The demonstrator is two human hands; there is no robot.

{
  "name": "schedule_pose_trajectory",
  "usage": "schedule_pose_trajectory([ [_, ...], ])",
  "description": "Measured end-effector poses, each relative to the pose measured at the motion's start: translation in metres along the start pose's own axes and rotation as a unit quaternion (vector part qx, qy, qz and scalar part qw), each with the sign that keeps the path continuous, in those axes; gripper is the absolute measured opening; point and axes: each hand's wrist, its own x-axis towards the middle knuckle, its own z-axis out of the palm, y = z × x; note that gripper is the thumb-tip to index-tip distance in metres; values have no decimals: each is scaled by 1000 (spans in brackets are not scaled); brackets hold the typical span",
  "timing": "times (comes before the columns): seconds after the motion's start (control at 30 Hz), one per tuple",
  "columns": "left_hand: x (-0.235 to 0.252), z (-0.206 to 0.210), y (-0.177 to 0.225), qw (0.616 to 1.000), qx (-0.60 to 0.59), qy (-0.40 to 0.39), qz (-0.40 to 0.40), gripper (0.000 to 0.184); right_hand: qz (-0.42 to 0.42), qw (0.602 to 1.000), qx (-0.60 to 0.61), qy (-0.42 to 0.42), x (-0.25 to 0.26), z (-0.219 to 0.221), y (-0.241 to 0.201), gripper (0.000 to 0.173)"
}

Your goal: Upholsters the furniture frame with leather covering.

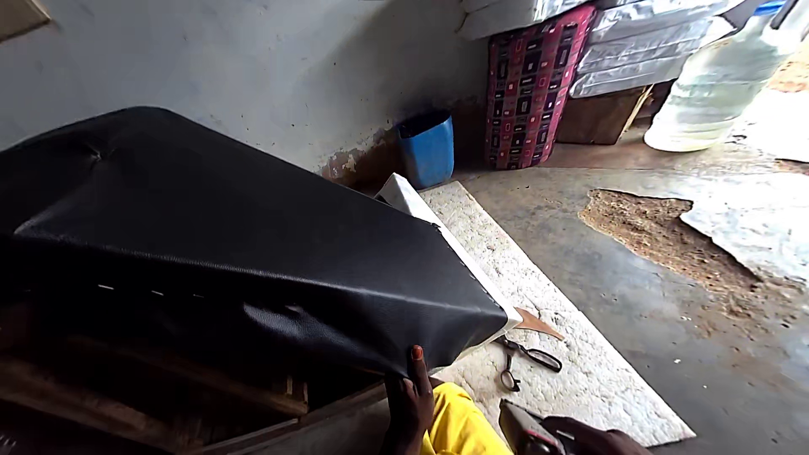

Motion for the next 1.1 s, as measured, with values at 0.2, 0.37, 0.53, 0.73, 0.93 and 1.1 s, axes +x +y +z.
schedule_pose_trajectory([
  [0.2,42,0,-69,995,61,-52,54,51,-124,965,-226,40,58,-64,-29,80],
  [0.37,76,4,-99,958,176,-3,227,49,-338,840,-421,47,115,-99,-86,87],
  [0.53,85,2,-98,949,180,4,258,45,-389,788,-476,23,147,-111,-123,83],
  [0.73,88,5,-99,951,172,8,255,44,-350,795,-496,-2,157,-115,-142,82],
  [0.93,84,5,-95,969,105,-58,216,41,-368,782,-503,6,153,-113,-187,83],
  [1.1,81,0,-86,975,76,-58,201,46,-350,783,-514,-14,152,-114,-221,83],
])
